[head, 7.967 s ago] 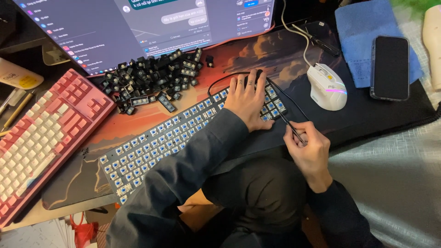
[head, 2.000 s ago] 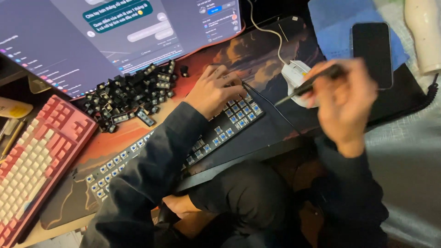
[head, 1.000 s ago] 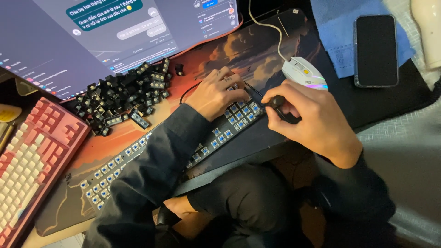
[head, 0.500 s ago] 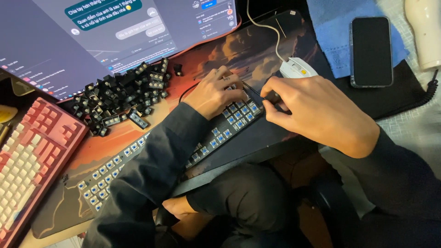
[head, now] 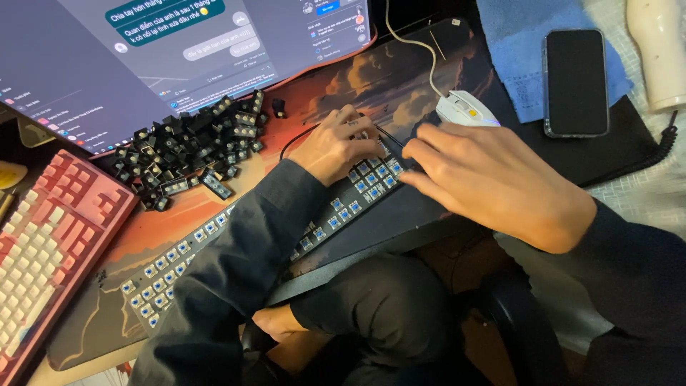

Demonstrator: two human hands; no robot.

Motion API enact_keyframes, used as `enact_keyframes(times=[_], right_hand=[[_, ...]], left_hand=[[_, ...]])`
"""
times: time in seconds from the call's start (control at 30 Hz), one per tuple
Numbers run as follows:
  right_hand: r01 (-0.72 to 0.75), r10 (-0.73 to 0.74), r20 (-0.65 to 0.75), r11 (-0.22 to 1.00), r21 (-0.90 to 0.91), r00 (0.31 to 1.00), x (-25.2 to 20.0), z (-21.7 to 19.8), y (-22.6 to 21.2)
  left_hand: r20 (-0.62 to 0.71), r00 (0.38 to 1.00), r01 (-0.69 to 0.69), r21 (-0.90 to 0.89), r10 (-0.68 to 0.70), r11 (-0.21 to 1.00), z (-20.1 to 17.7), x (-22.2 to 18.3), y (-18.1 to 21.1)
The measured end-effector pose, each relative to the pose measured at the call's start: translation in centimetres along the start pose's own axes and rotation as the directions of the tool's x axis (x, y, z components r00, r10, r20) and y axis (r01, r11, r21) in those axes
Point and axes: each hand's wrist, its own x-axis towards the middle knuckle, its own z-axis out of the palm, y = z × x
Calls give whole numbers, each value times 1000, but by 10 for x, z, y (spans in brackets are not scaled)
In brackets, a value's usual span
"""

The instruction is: The person is using a small tool to adjust or install components on a mechanical keyboard plate.

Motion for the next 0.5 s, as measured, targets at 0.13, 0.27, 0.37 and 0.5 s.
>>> enact_keyframes(times=[0.13, 0.27, 0.37, 0.5], right_hand=[[0, -1, 32, 999, 46, 999, 1, -5, -1], [16, -17, 12, 996, 82, 1000, 0, 1, -4], [27, -30, -57, 998, -51, 998, 3, 1, -7], [101, -101, -7, 994, 39, 995, 8, -11, -14]], left_hand=[[1, 1000, 9, 18, -9, 1000, 4, -1, -3], [3, 1000, 6, -11, -6, 1000, 1, -1, 1], [-13, 1000, 7, -4, -7, 1000, 1, -1, 2], [-16, 1000, 23, -4, -23, 1000, -1, -2, 5]])
